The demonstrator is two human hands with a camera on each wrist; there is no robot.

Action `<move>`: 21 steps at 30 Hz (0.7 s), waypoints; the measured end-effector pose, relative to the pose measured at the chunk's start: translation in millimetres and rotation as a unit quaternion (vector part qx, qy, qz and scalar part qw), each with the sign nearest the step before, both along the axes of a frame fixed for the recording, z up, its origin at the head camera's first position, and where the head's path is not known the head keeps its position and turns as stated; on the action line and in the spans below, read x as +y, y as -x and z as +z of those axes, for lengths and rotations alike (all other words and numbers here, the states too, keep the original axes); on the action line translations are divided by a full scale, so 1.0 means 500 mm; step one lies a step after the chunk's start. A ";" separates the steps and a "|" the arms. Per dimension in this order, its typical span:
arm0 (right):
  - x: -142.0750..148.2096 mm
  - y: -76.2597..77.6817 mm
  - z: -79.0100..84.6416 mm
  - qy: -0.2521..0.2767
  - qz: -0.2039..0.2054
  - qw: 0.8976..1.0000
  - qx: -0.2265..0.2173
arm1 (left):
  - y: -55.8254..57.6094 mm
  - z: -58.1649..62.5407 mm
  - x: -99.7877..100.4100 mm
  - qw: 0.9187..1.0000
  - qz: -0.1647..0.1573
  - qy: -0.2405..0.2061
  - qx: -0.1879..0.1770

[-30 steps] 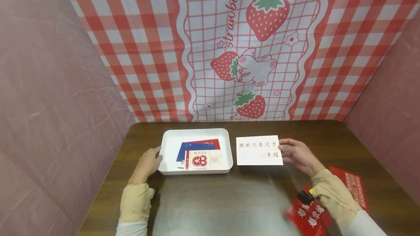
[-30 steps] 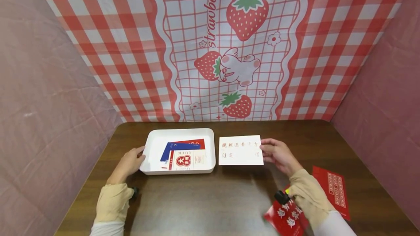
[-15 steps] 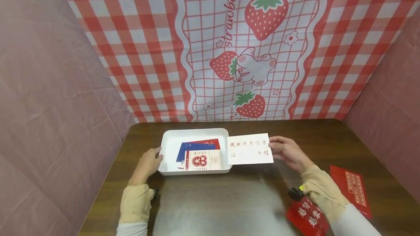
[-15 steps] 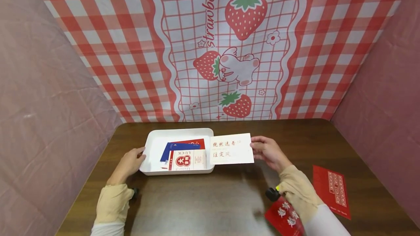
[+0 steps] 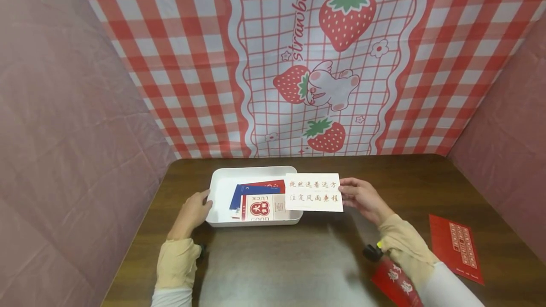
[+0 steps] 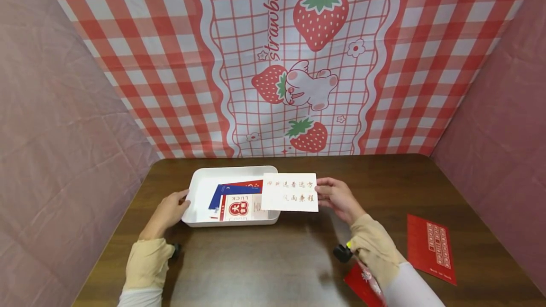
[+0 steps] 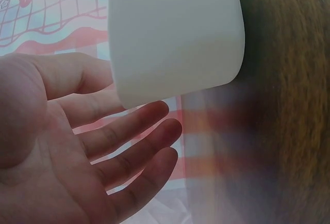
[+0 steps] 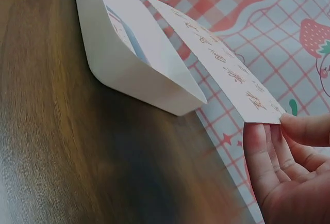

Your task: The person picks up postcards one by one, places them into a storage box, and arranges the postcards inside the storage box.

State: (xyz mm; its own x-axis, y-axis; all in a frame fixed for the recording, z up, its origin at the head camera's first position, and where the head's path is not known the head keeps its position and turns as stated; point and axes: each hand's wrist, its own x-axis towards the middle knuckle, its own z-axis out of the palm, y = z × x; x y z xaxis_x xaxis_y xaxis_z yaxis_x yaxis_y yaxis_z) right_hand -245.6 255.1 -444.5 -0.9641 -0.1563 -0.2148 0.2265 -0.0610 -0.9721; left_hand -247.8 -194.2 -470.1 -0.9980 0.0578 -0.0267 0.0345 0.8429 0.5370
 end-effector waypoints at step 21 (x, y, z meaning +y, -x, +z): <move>-0.081 0.016 -0.009 -0.013 -0.017 1.000 -0.018 | -0.001 -0.001 -0.001 1.000 -0.004 -0.002 0.005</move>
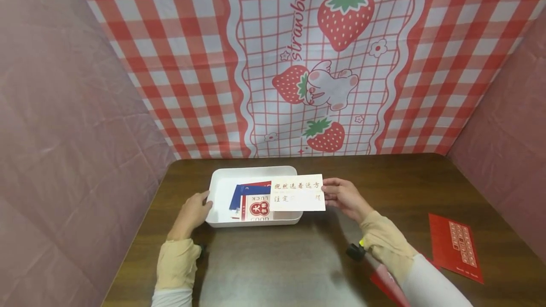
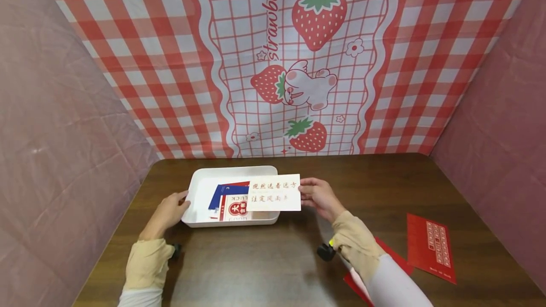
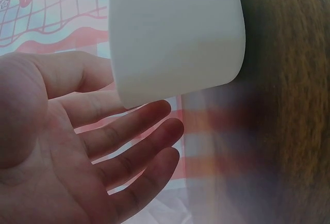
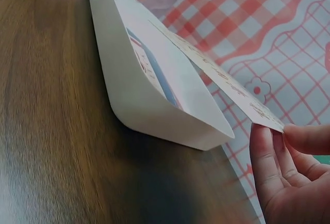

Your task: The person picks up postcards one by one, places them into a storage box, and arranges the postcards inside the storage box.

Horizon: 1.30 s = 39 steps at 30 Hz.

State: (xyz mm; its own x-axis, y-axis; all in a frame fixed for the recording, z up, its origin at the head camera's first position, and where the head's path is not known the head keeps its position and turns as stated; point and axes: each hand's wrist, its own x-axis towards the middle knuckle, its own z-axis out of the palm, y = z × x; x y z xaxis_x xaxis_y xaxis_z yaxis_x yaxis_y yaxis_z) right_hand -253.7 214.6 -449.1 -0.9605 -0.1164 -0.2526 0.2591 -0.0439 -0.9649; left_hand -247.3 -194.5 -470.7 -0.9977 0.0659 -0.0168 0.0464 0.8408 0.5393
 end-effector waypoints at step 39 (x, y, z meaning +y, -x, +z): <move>-0.138 0.018 0.000 -0.078 0.079 0.993 0.030 | -0.002 0.006 0.002 1.000 0.003 0.005 -0.017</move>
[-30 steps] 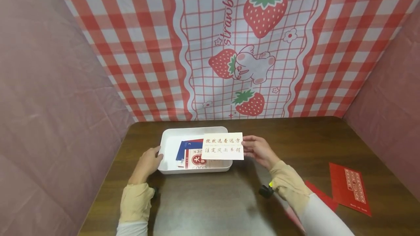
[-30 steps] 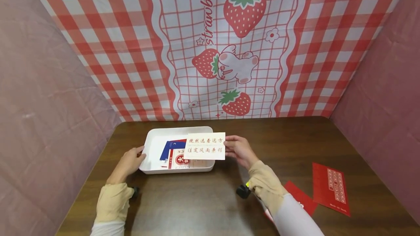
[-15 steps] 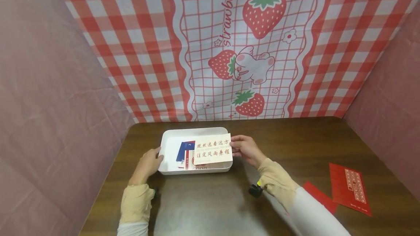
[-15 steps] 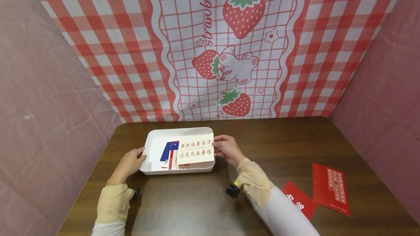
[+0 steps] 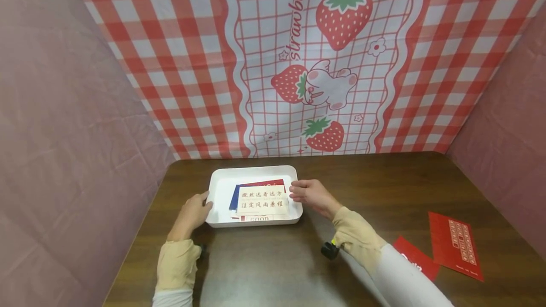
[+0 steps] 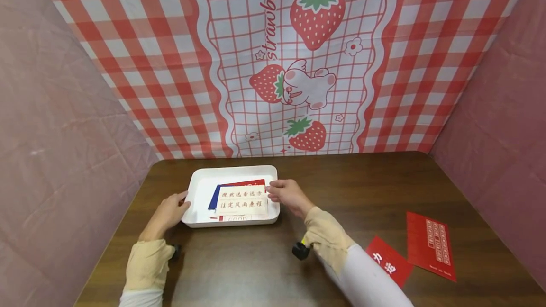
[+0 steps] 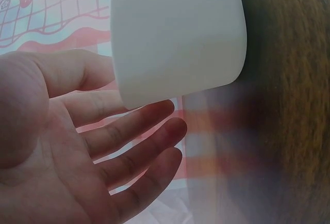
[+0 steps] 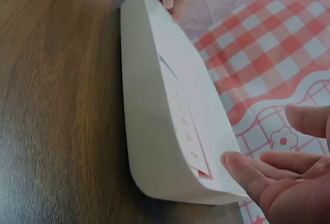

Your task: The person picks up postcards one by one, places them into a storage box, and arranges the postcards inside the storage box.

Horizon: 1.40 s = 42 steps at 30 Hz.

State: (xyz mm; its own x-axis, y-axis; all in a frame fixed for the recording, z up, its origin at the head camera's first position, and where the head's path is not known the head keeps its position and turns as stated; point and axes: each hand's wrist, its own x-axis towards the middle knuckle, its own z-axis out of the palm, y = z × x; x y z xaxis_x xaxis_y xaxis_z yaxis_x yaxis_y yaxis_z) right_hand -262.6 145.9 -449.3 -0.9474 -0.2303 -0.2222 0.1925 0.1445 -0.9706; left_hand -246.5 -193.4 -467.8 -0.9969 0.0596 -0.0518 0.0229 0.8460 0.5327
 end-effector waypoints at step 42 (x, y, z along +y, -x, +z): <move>0.097 -0.019 0.050 -0.026 -0.051 0.998 0.035 | 0.001 0.002 -0.003 1.000 0.001 -0.004 -0.021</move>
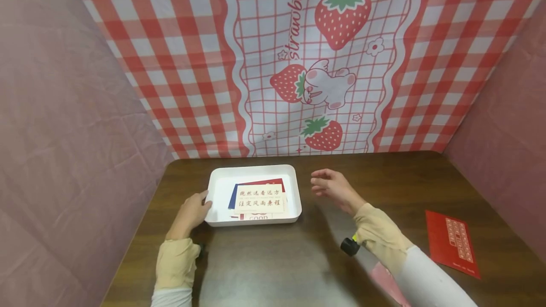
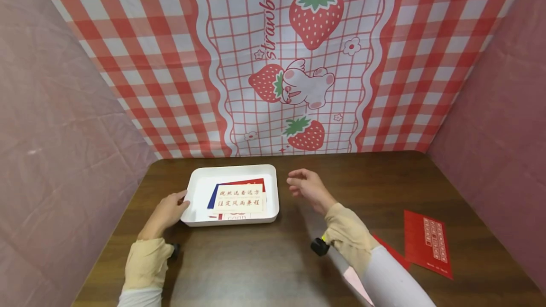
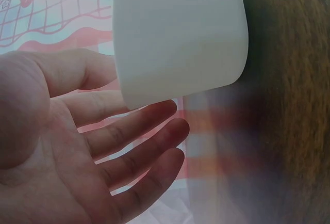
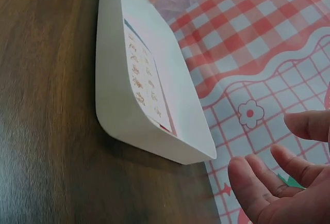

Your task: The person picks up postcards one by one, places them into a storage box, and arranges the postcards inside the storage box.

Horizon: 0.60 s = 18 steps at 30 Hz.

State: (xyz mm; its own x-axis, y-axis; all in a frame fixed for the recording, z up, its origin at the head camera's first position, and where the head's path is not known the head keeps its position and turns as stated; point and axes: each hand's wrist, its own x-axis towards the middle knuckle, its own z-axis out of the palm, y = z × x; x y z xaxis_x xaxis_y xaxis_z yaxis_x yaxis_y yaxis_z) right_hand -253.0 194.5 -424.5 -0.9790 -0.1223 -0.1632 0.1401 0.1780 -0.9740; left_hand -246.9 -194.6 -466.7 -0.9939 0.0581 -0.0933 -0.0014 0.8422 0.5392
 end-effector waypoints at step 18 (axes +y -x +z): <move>0.058 -0.026 0.012 -0.084 0.001 0.995 0.050 | 0.001 0.003 0.002 1.000 -0.008 0.005 0.018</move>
State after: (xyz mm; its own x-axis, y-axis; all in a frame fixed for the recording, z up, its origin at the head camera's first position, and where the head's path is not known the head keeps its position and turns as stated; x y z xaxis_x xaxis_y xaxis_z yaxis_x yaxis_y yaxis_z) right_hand -239.9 223.4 -418.7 -0.9912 -0.1033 -0.0828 0.0431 0.3398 -0.9395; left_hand -247.4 -193.5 -465.1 -0.9956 0.0741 -0.0581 0.0321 0.8469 0.5307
